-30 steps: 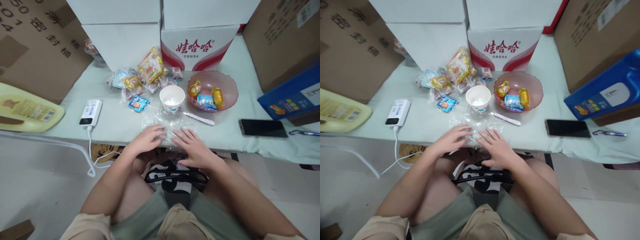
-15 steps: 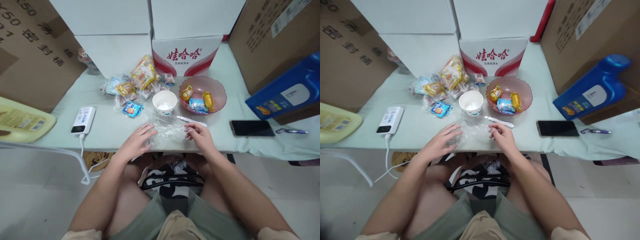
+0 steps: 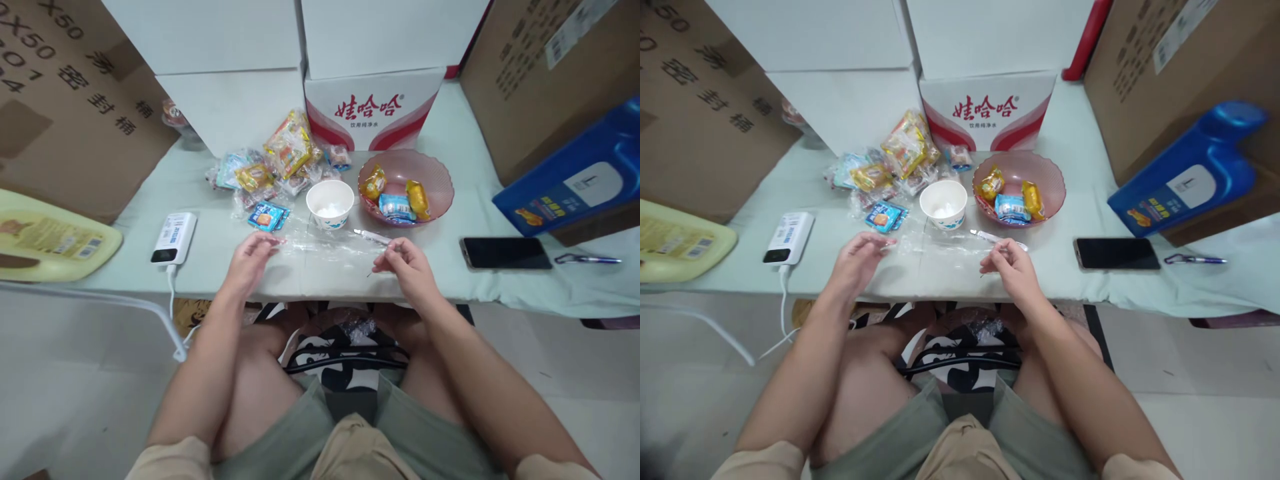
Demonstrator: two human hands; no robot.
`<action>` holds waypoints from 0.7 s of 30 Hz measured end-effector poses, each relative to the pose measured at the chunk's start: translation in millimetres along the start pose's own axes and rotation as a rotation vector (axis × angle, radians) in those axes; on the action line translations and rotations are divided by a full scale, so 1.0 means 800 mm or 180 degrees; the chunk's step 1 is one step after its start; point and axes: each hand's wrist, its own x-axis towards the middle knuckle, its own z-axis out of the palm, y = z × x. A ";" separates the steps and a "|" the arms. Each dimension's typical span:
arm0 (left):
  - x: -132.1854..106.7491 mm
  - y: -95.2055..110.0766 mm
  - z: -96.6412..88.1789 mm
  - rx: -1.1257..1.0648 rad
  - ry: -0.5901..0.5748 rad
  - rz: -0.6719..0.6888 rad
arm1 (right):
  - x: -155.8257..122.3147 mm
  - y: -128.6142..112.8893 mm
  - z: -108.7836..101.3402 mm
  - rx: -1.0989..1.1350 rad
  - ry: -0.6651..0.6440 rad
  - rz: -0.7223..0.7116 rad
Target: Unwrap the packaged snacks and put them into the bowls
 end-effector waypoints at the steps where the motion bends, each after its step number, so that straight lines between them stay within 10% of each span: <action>1: 0.002 -0.002 0.003 0.0043 -0.0211 -0.0088 | 0.002 0.000 0.004 0.0091 0.0061 0.0158; 7: 0.008 -0.003 0.022 0.0433 -0.0148 -0.0230 | 0.007 0.003 0.016 0.0264 0.0274 0.0701; 21: -0.004 0.001 0.015 0.0789 0.0387 -0.1081 | 0.033 0.037 0.031 -0.1280 0.0493 -0.0147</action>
